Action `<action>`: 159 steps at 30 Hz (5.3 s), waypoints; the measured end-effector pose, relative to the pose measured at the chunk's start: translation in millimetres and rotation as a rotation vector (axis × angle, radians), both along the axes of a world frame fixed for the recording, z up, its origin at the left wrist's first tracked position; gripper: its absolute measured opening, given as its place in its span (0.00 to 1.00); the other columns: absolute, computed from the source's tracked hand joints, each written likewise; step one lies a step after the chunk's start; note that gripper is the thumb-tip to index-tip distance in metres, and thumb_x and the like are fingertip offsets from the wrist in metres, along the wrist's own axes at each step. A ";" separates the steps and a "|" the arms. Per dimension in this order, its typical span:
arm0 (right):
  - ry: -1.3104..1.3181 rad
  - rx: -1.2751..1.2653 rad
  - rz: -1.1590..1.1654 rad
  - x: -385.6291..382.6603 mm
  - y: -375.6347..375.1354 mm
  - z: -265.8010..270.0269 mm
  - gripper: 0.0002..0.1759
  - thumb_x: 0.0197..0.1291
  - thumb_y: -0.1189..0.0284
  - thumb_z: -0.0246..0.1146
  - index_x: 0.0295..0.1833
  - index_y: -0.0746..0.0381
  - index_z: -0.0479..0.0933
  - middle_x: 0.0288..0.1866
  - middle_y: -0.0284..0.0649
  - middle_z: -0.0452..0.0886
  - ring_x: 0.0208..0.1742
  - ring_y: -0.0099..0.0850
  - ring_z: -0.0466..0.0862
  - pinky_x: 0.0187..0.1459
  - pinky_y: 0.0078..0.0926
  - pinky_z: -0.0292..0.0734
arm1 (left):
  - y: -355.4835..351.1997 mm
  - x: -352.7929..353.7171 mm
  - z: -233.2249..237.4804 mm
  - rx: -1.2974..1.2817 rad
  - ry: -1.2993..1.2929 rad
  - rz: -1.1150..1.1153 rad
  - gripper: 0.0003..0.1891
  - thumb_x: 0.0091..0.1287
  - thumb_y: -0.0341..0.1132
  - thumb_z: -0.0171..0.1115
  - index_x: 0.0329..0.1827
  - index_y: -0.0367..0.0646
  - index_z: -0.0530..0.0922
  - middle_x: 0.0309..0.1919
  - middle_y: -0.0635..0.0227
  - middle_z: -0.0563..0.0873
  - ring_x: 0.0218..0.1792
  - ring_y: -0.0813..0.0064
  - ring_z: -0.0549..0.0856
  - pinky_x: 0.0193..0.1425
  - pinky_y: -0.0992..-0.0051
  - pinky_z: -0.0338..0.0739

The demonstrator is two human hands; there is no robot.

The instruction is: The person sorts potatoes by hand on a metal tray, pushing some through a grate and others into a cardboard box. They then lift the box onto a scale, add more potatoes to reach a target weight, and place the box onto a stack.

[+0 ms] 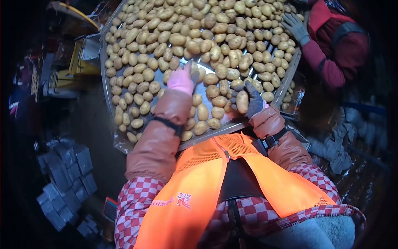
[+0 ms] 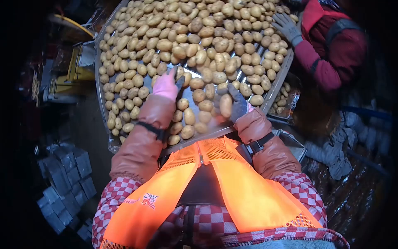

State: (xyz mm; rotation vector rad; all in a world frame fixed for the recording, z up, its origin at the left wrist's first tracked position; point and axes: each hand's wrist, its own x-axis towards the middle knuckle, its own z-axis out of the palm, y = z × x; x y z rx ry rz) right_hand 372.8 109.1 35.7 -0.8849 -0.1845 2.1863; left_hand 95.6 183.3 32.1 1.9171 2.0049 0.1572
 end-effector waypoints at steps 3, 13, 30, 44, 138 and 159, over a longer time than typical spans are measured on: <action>0.001 -0.058 0.043 15.7 -3.0 1.1 0.30 0.70 0.48 0.57 0.56 0.66 0.74 0.45 0.43 0.81 0.44 0.39 0.81 0.46 0.36 0.79 | 32.0 14.3 -2.5 -0.260 -0.046 0.184 0.24 0.68 0.41 0.59 0.68 0.54 0.74 0.52 0.50 0.86 0.55 0.51 0.85 0.60 0.57 0.78; -0.109 0.313 0.147 15.3 -1.3 18.0 0.34 0.69 0.52 0.57 0.74 0.58 0.62 0.56 0.41 0.81 0.49 0.39 0.84 0.40 0.36 0.81 | -33.3 72.2 12.4 -0.044 -0.608 -0.252 0.26 0.68 0.54 0.64 0.59 0.44 0.81 0.47 0.56 0.88 0.49 0.56 0.86 0.58 0.64 0.78; -1.023 0.528 -0.205 78.7 58.0 -2.1 0.22 0.68 0.71 0.60 0.66 0.65 0.74 0.53 0.42 0.83 0.50 0.31 0.82 0.54 0.26 0.77 | -163.5 -124.9 -31.2 0.001 0.194 0.468 0.29 0.59 0.38 0.65 0.67 0.66 0.75 0.74 0.62 0.67 0.73 0.57 0.68 0.74 0.50 0.60; -1.716 1.287 1.091 -99.7 151.8 48.3 0.22 0.51 0.65 0.70 0.52 0.62 0.80 0.50 0.55 0.84 0.54 0.48 0.85 0.55 0.42 0.81 | -205.0 -129.9 -62.9 0.112 0.251 0.362 0.24 0.55 0.51 0.69 0.57 0.67 0.81 0.71 0.70 0.69 0.75 0.59 0.62 0.75 0.44 0.50; -0.904 0.456 0.313 -51.4 -41.4 -19.1 0.18 0.65 0.72 0.67 0.60 0.63 0.79 0.46 0.33 0.82 0.37 0.18 0.76 0.38 0.19 0.75 | -72.9 -101.1 -20.3 0.037 0.206 0.079 0.31 0.64 0.63 0.59 0.70 0.69 0.73 0.77 0.70 0.63 0.77 0.64 0.60 0.75 0.34 0.48; -1.251 0.847 0.502 -175.3 41.2 -6.6 0.22 0.63 0.63 0.63 0.62 0.52 0.75 0.50 0.42 0.83 0.48 0.38 0.82 0.48 0.39 0.79 | -224.9 -72.3 -25.6 0.115 0.095 -0.031 0.35 0.62 0.57 0.66 0.71 0.57 0.72 0.76 0.65 0.65 0.77 0.52 0.59 0.77 0.39 0.45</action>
